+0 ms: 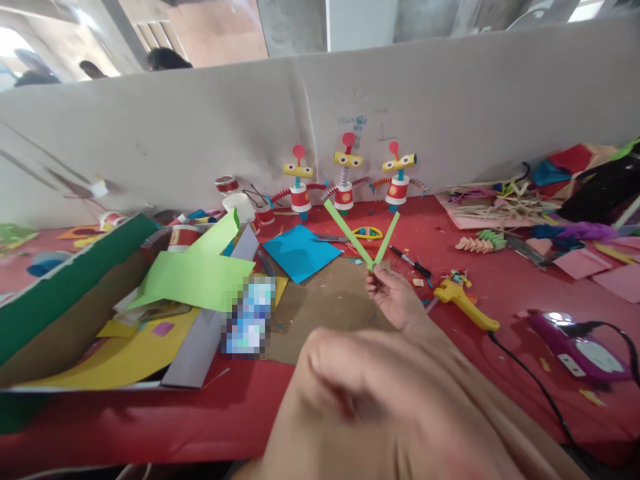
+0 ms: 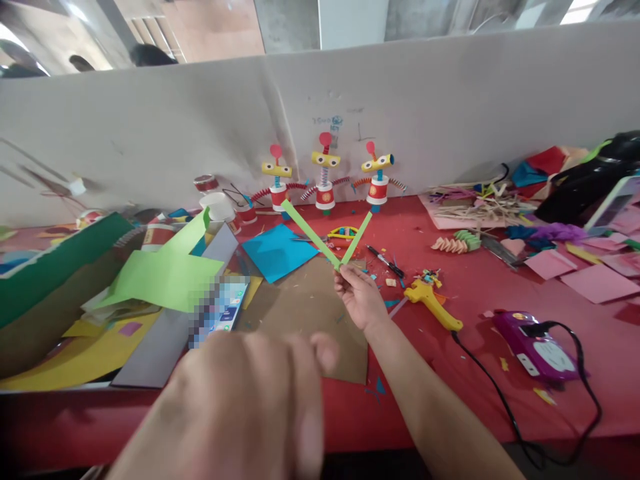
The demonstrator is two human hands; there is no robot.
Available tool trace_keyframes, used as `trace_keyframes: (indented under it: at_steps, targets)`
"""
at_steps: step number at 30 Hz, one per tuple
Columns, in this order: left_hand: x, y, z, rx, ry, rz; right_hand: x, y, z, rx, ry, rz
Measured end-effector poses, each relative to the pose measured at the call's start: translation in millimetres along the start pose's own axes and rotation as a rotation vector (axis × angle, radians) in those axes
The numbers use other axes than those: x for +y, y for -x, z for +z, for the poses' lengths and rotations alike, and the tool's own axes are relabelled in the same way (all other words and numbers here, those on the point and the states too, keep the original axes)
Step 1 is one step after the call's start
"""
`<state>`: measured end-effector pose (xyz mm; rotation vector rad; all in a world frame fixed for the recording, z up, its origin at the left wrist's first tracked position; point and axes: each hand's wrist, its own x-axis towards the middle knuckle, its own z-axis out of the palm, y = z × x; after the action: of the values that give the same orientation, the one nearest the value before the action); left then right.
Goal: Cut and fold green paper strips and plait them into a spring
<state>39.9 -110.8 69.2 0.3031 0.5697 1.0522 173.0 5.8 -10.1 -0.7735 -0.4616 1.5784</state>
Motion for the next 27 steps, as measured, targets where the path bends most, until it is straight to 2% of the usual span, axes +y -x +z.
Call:
trace_keyframes:
  at_steps: [2,3,4,6,7,9,11,13,18,23,27]
  targets:
    - [16.9,-18.1,15.9,0.013,-0.18,0.106,0.2,0.2,0.7,0.006,0.004,-0.016]
    - [23.8,-30.7,16.8,0.089,-0.386,0.267,0.4,0.4,1.1,0.007,0.006,-0.025]
    - [29.0,-45.0,13.1,0.187,-0.564,0.397,0.6,0.5,1.5,0.008,0.011,-0.033]
    - [34.3,-74.5,-3.8,0.344,-0.753,0.5,1.3,0.5,2.0,0.012,0.035,-0.033]
    - [34.7,-87.5,-14.1,0.368,-0.789,0.492,1.7,0.6,2.2,0.013,0.055,-0.03]
    - [32.7,-105.9,-32.0,0.281,-0.786,0.424,2.7,1.1,2.4,0.006,0.113,-0.031]
    - [29.2,-114.1,-42.7,0.186,-0.736,0.39,4.1,2.5,2.8,-0.014,0.204,-0.059]
    - [26.2,-115.7,-47.6,0.151,-0.687,0.373,6.3,4.6,3.4,-0.044,0.329,-0.11]
    - [22.8,-114.6,-51.9,0.221,-0.654,0.374,13.5,8.2,4.8,-0.105,0.486,-0.19]
    - [21.6,-114.5,-52.0,0.282,-0.663,0.376,17.3,7.3,4.9,-0.019,0.481,-0.223]
    - [19.0,-115.0,-50.9,0.276,-0.667,0.374,18.1,7.7,4.7,0.007,0.562,-0.225]
